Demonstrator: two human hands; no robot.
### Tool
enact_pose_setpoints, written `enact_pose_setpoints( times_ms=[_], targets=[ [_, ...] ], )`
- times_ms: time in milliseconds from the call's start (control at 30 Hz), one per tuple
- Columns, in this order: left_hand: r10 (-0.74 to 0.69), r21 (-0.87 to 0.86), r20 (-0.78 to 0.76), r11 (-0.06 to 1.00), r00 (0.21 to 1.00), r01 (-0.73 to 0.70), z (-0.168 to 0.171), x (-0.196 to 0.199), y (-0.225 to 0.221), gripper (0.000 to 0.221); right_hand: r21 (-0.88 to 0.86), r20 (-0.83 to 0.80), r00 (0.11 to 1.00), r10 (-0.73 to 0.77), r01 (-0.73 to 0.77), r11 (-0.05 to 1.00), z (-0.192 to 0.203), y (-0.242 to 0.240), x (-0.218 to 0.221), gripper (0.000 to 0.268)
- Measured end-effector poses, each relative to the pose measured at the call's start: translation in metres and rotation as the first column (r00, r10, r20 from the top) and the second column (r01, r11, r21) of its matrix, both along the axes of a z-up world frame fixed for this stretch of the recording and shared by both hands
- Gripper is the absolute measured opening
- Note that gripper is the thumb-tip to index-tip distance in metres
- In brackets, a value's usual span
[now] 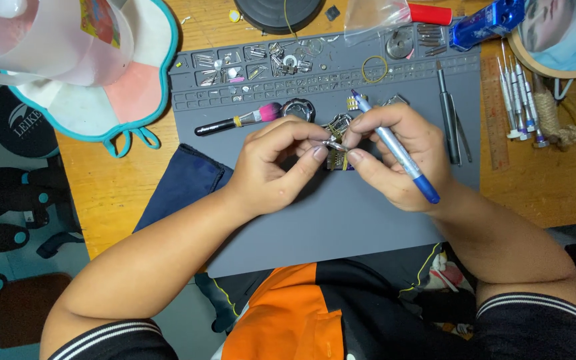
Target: Applying blue ink to the inner rim of a watch case using a marker pen.
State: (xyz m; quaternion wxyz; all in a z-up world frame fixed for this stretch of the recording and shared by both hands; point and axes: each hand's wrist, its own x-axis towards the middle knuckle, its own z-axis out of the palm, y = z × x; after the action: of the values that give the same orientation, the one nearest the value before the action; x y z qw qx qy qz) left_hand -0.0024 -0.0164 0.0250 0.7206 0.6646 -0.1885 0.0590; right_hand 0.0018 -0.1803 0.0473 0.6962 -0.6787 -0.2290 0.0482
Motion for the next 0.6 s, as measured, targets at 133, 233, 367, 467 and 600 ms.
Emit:
enact_pose_setpoints(
  times_ms=[133, 233, 367, 467, 600],
  targets=[
    [-0.024, 0.023, 0.002, 0.999, 1.0, 0.024, 0.0, 0.003, 0.001, 0.007, -0.064, 0.11, 0.994, -0.004, 0.011, 0.998, 0.0, -0.001, 0.003, 0.02],
    [-0.055, -0.012, -0.044, 0.998, 0.998, 0.055, -0.002, 0.004, 0.001, 0.006, -0.069, 0.067, 0.998, -0.004, 0.009, 0.998, 0.0, -0.001, 0.003, 0.02],
    [-0.107, -0.143, -0.187, 0.986, 0.977, 0.08, -0.005, 0.001, 0.0, 0.008, -0.096, 0.04, 0.999, -0.019, 0.023, 0.995, 0.006, -0.003, 0.003, 0.02],
    [-0.163, -0.119, -0.37, 0.985, 0.914, 0.127, -0.004, 0.001, 0.003, 0.007, -0.297, 0.063, 0.995, -0.075, 0.091, 0.951, 0.014, -0.005, 0.004, 0.024],
    [-0.191, -0.216, -0.424, 0.971, 0.885, 0.106, -0.008, 0.002, 0.003, 0.008, -0.203, 0.194, 0.976, -0.101, 0.14, 0.969, 0.003, -0.011, 0.007, 0.021]
  ],
)
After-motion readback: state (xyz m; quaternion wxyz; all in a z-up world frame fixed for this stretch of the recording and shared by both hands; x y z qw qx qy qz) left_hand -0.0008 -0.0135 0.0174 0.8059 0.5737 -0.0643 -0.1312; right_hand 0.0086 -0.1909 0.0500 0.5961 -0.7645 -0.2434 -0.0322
